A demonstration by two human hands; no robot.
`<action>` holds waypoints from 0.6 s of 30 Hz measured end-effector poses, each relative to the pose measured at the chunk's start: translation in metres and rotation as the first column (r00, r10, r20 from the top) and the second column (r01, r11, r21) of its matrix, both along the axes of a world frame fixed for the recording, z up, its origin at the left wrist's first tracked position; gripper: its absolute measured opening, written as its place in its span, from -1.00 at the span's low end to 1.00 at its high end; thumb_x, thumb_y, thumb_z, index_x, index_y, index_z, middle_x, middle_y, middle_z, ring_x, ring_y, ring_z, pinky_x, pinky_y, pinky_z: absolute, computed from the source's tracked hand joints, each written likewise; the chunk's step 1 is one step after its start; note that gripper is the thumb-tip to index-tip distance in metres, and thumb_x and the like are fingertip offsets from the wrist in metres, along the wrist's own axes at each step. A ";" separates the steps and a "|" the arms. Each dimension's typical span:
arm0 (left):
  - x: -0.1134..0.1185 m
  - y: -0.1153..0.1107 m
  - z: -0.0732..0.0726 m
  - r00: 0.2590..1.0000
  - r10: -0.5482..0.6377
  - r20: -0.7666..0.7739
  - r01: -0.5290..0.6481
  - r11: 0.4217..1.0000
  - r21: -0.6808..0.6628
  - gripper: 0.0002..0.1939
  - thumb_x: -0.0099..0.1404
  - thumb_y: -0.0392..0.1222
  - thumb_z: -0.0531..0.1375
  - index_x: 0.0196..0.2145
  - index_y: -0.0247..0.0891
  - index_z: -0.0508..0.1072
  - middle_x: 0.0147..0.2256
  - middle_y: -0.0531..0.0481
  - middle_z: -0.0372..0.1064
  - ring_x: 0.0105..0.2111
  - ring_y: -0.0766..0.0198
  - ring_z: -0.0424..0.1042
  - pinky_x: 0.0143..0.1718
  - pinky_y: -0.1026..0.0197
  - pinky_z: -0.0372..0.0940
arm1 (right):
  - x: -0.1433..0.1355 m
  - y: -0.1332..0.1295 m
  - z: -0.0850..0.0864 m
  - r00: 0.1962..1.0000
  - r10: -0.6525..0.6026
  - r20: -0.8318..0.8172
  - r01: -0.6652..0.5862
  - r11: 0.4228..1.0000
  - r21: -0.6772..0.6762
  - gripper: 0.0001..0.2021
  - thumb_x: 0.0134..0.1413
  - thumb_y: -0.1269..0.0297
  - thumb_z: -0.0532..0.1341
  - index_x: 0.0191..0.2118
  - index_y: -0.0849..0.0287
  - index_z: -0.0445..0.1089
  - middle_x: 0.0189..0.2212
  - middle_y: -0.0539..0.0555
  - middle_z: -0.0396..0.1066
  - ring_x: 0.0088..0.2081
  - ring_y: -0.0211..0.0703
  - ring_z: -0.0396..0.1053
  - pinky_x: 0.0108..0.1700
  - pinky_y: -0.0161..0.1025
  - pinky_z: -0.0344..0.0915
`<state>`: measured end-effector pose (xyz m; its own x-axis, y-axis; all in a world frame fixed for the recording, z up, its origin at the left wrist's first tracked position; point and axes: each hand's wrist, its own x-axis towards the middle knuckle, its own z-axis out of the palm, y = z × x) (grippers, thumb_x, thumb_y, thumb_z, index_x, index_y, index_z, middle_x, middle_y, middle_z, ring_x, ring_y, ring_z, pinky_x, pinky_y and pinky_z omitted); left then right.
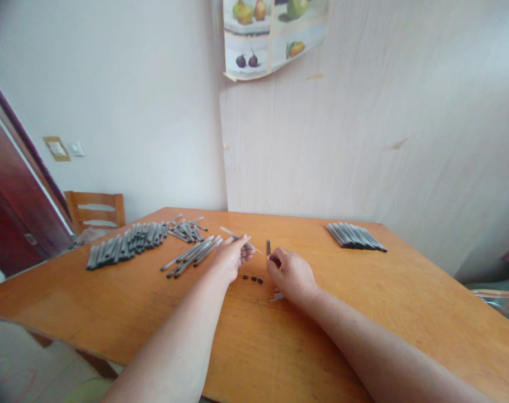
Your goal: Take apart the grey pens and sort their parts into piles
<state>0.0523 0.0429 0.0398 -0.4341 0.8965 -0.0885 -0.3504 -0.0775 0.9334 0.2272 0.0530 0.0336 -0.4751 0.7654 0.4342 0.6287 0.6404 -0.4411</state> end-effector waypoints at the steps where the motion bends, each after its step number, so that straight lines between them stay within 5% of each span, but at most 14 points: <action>1: 0.001 0.000 -0.001 1.000 -0.011 -0.008 0.011 1.000 0.000 -0.80 0.20 -0.13 0.24 -0.39 -0.30 0.33 -0.53 -0.01 0.41 -0.57 0.34 0.44 -0.47 0.29 0.35 | 0.001 0.001 0.000 0.999 -0.032 -0.032 0.032 0.999 -0.005 -0.80 0.14 0.17 0.09 -0.36 0.14 0.38 -0.44 0.02 0.43 -0.41 -0.22 0.32 -0.40 -0.32 0.09; 10: 0.011 -0.004 -0.001 0.992 -0.122 -0.017 0.122 0.992 0.026 -0.79 0.18 -0.12 0.26 -0.36 -0.30 0.34 -0.48 -0.04 0.43 -0.51 0.30 0.48 -0.45 0.28 0.36 | 0.003 0.007 -0.004 0.999 -0.034 -0.022 0.033 0.998 -0.045 -0.72 0.16 0.08 0.06 -0.40 0.11 0.39 -0.50 -0.01 0.42 -0.48 -0.25 0.30 -0.46 -0.33 0.03; 18: -0.024 0.003 0.004 0.971 0.239 0.015 -0.239 0.969 0.059 -0.76 0.17 -0.10 0.26 -0.37 -0.28 0.30 -0.49 -0.02 0.42 -0.52 0.34 0.46 -0.47 0.31 0.33 | 0.009 0.013 -0.001 0.997 -0.068 0.040 0.068 0.998 0.012 -0.75 0.15 0.11 0.08 -0.40 0.11 0.41 -0.45 0.01 0.44 -0.43 -0.26 0.32 -0.43 -0.34 0.02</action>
<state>0.0280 0.0460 0.0443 -0.6359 0.7706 -0.0418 -0.3224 -0.2161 0.9216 0.2364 0.0658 0.0324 -0.4394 0.7919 0.4241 0.6878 0.6003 -0.4082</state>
